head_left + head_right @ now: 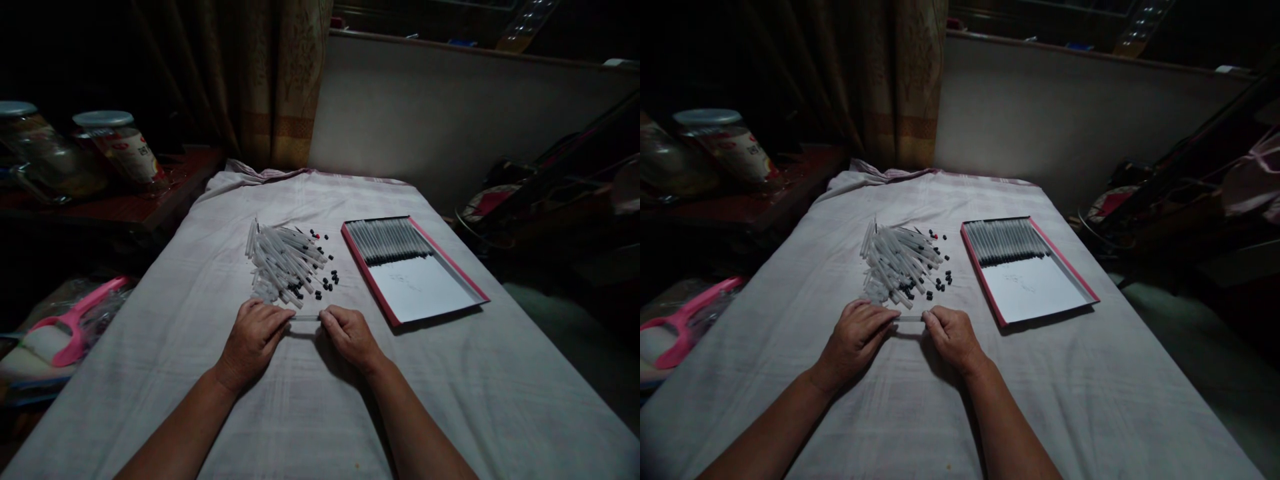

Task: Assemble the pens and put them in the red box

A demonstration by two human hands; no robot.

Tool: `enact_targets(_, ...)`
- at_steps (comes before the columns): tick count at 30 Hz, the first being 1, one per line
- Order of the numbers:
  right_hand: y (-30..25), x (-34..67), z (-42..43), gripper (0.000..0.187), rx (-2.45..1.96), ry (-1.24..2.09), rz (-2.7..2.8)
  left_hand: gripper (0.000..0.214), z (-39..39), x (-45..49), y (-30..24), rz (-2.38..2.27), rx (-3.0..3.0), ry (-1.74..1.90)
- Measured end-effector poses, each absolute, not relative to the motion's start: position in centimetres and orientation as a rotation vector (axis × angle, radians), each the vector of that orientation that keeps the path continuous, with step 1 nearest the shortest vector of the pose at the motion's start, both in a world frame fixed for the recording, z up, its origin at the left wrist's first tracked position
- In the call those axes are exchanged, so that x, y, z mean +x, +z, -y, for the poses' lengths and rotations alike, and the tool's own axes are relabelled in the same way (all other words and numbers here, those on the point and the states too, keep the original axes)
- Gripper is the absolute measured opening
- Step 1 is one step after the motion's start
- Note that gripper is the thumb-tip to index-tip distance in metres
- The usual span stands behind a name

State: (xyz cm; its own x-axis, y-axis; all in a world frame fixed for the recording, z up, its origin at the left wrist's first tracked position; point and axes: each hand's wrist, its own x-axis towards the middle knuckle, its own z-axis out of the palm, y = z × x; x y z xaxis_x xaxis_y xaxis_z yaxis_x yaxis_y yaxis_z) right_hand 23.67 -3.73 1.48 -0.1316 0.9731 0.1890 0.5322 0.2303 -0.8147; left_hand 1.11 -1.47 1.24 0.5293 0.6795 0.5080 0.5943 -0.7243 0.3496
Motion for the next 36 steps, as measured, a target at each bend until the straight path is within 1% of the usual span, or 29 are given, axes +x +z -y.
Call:
enact_targets(5, 1.2, 23.7, 3.7, 0.042, -1.401, 0.841, 1.708, 0.020, 1.5, 1.3, 1.5, -1.078, 2.600, 0.980)
enact_targets(8, 1.5, 23.7, 3.8, 0.034, -1.359, 0.932, 1.695, 0.019, 1.6, 1.4, 1.6, -1.068, 2.567, 1.014)
enact_targets(10, 1.6, 23.8, 3.9, 0.029, -1.353, 0.924, 1.707, 0.019, 1.6, 1.4, 1.5, -1.062, 2.564, 1.009)
enact_targets(13, 1.6, 23.8, 3.8, 0.034, -1.378, 0.858, 1.719, 0.020, 1.6, 1.3, 1.5, -1.055, 2.579, 0.981)
enact_targets(16, 1.4, 23.8, 3.8, 0.038, -1.385, 0.867, 1.699, 0.021, 1.6, 1.4, 1.5, -1.043, 2.586, 0.990)
enact_targets(20, 1.3, 23.5, 3.9, 0.023, -1.328, 1.031, 1.642, 0.021, 1.7, 1.8, 1.8, -1.027, 2.582, 1.006)
enact_targets(22, 1.4, 23.3, 4.0, 0.023, -1.302, 1.053, 1.647, 0.021, 1.6, 1.6, 1.9, -1.017, 2.586, 1.007)
enact_targets(25, 1.7, 23.6, 3.9, 0.018, -1.316, 1.015, 1.617, 0.024, 0.9, 0.5, 2.0, -1.144, 2.575, 1.084)
enact_targets(28, 1.8, 24.5, 3.7, 0.022, -1.380, 1.016, 1.476, 0.024, -0.3, -1.3, 1.8, -1.486, 2.555, 1.167)
enact_targets(33, 1.7, 25.6, 3.2, 0.027, -1.438, 0.955, 1.302, 0.021, -1.3, -2.4, 1.0, -1.585, 2.603, 0.967)
enact_targets(36, 1.4, 25.6, 3.1, 0.029, -1.446, 0.958, 1.255, 0.019, -1.2, -2.0, 0.6, -1.593, 2.595, 0.940)
